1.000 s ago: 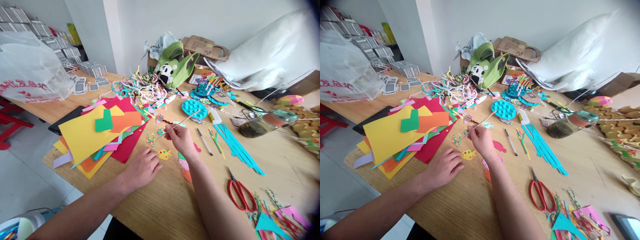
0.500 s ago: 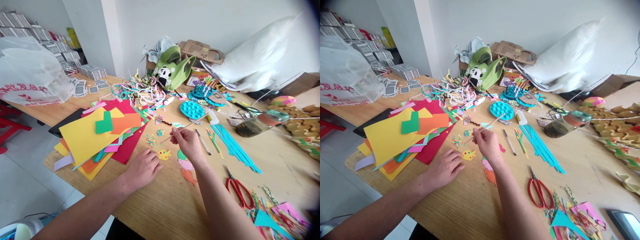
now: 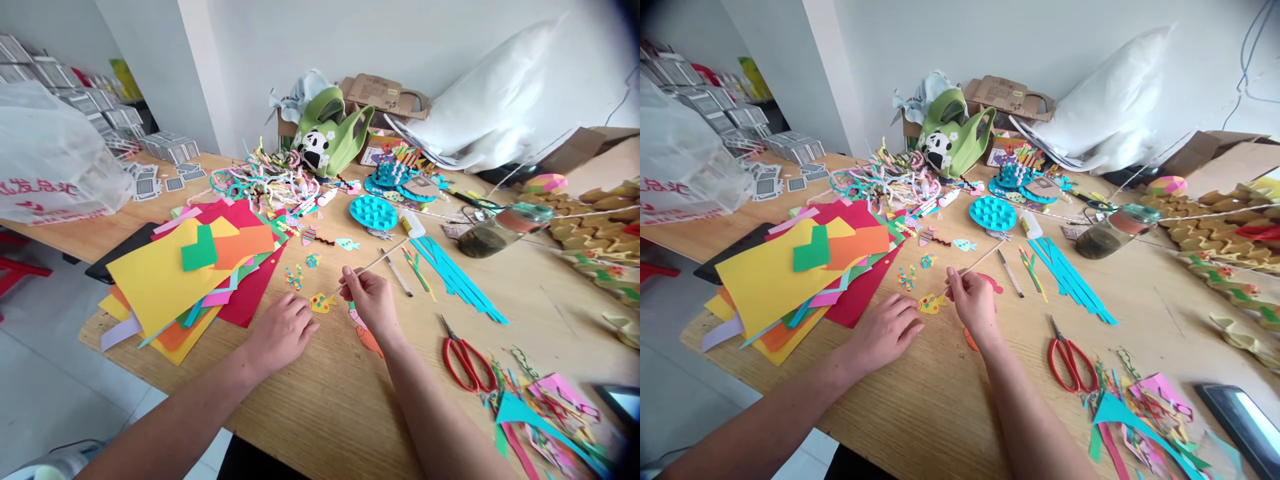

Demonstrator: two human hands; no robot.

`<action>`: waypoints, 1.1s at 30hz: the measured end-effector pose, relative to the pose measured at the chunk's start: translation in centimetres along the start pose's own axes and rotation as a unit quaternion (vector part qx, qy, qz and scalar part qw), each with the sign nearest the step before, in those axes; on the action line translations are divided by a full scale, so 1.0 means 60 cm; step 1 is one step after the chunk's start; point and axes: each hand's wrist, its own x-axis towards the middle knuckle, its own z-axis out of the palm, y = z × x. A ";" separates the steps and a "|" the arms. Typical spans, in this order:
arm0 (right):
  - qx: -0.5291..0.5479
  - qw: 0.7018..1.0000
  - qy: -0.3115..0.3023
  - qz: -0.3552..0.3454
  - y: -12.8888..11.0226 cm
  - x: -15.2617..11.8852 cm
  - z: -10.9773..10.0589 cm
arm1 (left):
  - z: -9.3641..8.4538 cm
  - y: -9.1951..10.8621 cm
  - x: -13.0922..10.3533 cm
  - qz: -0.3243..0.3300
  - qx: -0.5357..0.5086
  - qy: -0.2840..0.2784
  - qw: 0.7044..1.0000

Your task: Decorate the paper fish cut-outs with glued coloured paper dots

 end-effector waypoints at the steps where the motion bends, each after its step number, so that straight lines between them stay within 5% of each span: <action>1: -0.006 1.000 -0.001 -0.002 0.002 0.000 0.000 | 0.000 0.000 0.000 0.000 0.001 0.000 1.000; 33: -0.122 0.991 -0.006 -0.058 0.019 -0.008 0.011 | -0.001 0.003 0.000 0.001 0.026 -0.035 0.999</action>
